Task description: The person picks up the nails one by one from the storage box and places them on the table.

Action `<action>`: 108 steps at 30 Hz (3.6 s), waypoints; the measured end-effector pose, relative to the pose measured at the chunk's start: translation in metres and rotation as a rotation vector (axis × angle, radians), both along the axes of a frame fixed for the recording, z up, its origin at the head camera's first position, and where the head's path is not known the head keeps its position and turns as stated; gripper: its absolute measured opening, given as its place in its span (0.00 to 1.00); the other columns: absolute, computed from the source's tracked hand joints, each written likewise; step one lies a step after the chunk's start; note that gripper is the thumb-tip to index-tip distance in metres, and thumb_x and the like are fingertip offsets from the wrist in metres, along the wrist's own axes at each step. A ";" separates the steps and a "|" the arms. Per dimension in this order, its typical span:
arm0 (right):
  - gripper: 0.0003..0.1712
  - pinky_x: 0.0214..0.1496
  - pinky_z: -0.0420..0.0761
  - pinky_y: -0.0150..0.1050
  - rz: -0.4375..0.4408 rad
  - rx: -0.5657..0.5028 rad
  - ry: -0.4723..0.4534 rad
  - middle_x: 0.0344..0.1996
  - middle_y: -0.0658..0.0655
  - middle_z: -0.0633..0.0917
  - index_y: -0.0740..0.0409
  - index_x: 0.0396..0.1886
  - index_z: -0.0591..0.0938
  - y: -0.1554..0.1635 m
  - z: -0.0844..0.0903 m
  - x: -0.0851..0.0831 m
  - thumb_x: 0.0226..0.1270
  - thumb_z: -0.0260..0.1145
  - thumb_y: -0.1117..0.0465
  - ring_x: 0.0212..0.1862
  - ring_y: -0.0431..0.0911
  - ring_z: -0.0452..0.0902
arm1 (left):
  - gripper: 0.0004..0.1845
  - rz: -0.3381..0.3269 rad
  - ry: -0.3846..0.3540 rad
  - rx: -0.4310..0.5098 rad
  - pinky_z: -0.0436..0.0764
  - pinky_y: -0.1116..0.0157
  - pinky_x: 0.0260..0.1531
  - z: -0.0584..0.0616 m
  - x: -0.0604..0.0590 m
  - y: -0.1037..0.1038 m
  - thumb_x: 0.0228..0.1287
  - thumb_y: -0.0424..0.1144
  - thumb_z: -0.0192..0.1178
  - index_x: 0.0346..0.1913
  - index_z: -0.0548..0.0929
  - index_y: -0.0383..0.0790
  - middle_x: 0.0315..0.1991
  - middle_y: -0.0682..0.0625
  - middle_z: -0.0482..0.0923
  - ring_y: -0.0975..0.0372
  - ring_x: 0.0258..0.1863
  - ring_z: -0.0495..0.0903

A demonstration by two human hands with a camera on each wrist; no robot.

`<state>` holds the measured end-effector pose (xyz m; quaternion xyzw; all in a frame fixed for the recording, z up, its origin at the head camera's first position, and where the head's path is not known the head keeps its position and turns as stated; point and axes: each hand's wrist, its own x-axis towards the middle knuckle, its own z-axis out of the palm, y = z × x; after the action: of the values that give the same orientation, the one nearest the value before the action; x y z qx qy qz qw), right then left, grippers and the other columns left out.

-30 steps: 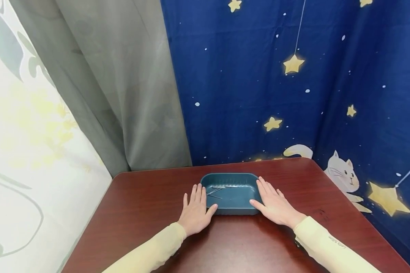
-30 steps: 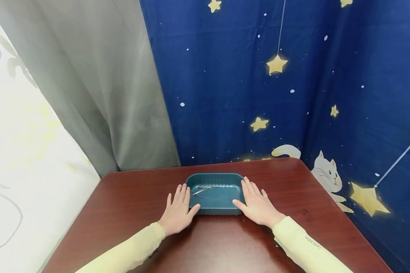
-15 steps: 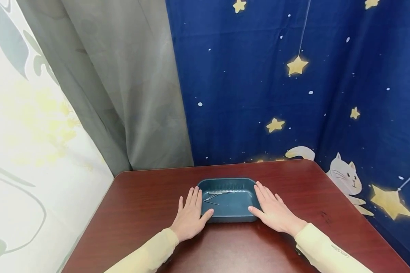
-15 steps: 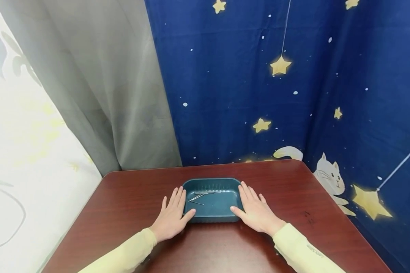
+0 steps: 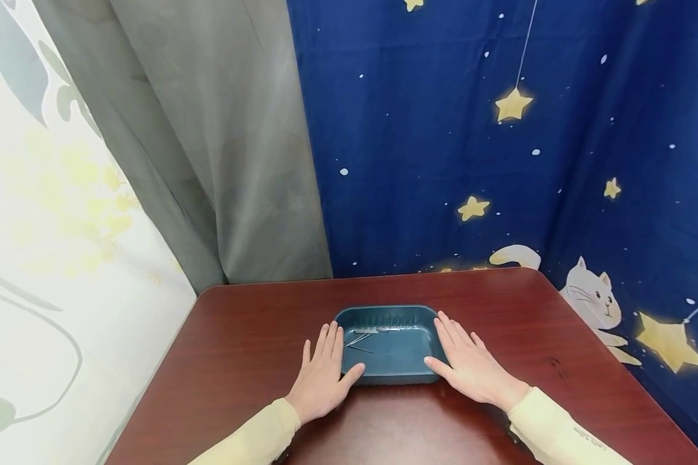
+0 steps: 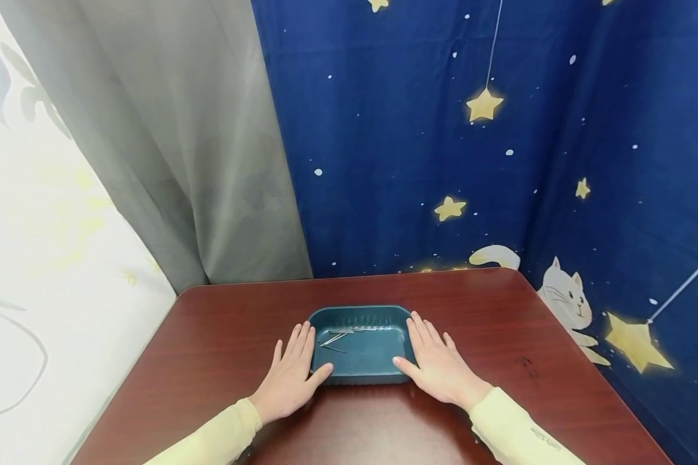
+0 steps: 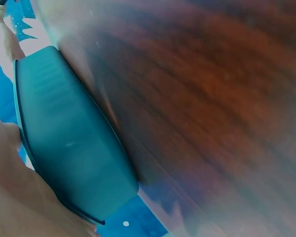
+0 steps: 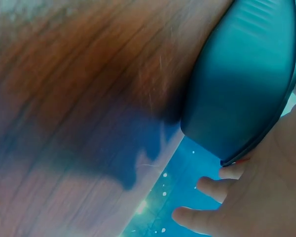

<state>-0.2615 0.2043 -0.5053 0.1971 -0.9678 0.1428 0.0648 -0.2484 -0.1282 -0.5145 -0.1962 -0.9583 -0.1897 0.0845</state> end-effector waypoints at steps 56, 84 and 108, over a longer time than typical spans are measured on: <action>0.33 0.50 0.82 0.41 0.750 0.480 0.346 0.59 0.52 0.80 0.37 0.70 0.77 -0.086 0.078 -0.079 0.65 0.73 0.52 0.57 0.45 0.77 | 0.54 -0.007 -0.102 -0.007 0.40 0.31 0.67 0.000 -0.002 -0.029 0.68 0.73 0.47 0.82 0.45 0.39 0.82 0.49 0.34 0.50 0.80 0.35; 0.18 0.37 0.79 0.29 1.034 0.734 0.596 0.39 0.43 0.84 0.33 0.55 0.86 -0.144 0.033 -0.101 0.68 0.71 0.57 0.36 0.36 0.77 | 0.57 -0.026 -0.158 -0.008 0.39 0.31 0.67 0.000 -0.007 -0.019 0.65 0.76 0.48 0.82 0.41 0.43 0.82 0.53 0.31 0.56 0.80 0.30; 0.07 0.32 0.81 0.30 0.866 0.688 0.461 0.36 0.46 0.84 0.42 0.43 0.91 -0.139 0.022 -0.110 0.67 0.72 0.56 0.30 0.36 0.79 | 0.58 -0.027 -0.134 -0.021 0.41 0.32 0.67 0.000 -0.008 -0.019 0.64 0.76 0.48 0.82 0.42 0.40 0.82 0.52 0.32 0.55 0.80 0.33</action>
<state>-0.3712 0.0651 -0.4830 0.6093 -0.7510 -0.2117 0.1412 -0.2564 -0.1475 -0.5140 -0.1967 -0.9611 -0.1934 0.0154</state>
